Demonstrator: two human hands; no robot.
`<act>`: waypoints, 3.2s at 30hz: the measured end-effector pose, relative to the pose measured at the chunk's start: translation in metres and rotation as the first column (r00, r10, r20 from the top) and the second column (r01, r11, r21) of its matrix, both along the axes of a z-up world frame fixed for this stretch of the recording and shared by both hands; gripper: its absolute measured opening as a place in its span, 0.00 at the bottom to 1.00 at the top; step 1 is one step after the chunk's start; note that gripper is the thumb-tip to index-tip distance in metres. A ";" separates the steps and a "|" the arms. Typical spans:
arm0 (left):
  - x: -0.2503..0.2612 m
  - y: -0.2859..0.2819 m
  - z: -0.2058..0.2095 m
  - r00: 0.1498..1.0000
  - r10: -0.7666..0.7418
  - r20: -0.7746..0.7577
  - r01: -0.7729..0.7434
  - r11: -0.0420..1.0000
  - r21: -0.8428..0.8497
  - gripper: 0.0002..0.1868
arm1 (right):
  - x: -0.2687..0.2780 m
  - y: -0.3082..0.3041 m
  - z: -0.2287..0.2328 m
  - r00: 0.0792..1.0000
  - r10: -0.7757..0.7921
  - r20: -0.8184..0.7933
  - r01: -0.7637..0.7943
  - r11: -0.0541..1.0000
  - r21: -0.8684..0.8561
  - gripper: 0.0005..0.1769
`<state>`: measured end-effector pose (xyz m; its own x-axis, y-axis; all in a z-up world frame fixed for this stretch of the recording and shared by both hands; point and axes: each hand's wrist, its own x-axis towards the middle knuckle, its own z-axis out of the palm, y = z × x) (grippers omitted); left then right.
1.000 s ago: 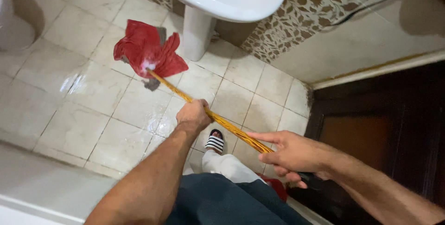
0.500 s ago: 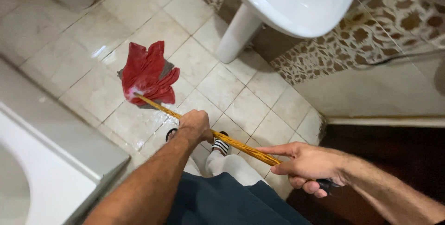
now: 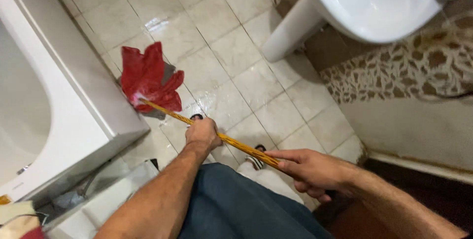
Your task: The person mops a bathroom floor by dipping a red cloth into a bucket of soapy water and pushing it across the tiles with a long wooden pole. They navigate the cloth around the toilet, sink, and bathtub to clean the entire floor surface.
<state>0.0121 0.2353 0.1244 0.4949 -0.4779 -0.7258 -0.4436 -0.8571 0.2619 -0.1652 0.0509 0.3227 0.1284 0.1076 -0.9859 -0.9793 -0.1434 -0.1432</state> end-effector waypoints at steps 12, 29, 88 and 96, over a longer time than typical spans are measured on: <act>-0.154 -0.102 -0.029 1.000 -0.017 0.012 0.018 0.994 -0.105 0.32 | -0.205 -0.039 -0.014 0.862 -0.506 0.039 0.506 0.862 -0.001 0.29; -0.236 -0.202 -0.050 0.982 -0.189 -0.012 0.178 0.943 -0.280 0.21 | -0.259 -0.011 0.023 0.687 -0.713 0.138 0.724 0.656 -0.215 0.30; -0.299 -0.156 -0.031 0.995 0.090 0.052 -0.081 0.984 -0.160 0.17 | -0.300 -0.147 0.020 0.976 -0.215 -0.032 0.215 0.977 -0.018 0.31; -0.386 -0.254 -0.024 1.000 0.002 0.031 0.007 0.958 -0.288 0.10 | -0.410 -0.176 0.047 0.883 -0.466 -0.053 0.452 0.877 -0.165 0.31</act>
<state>-0.3739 -0.0188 0.1005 0.5137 -0.6653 -0.5417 -0.4574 -0.7465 0.4832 -0.5748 -0.1252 0.3699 0.0410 -0.0853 -0.9955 -0.9475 0.3129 -0.0658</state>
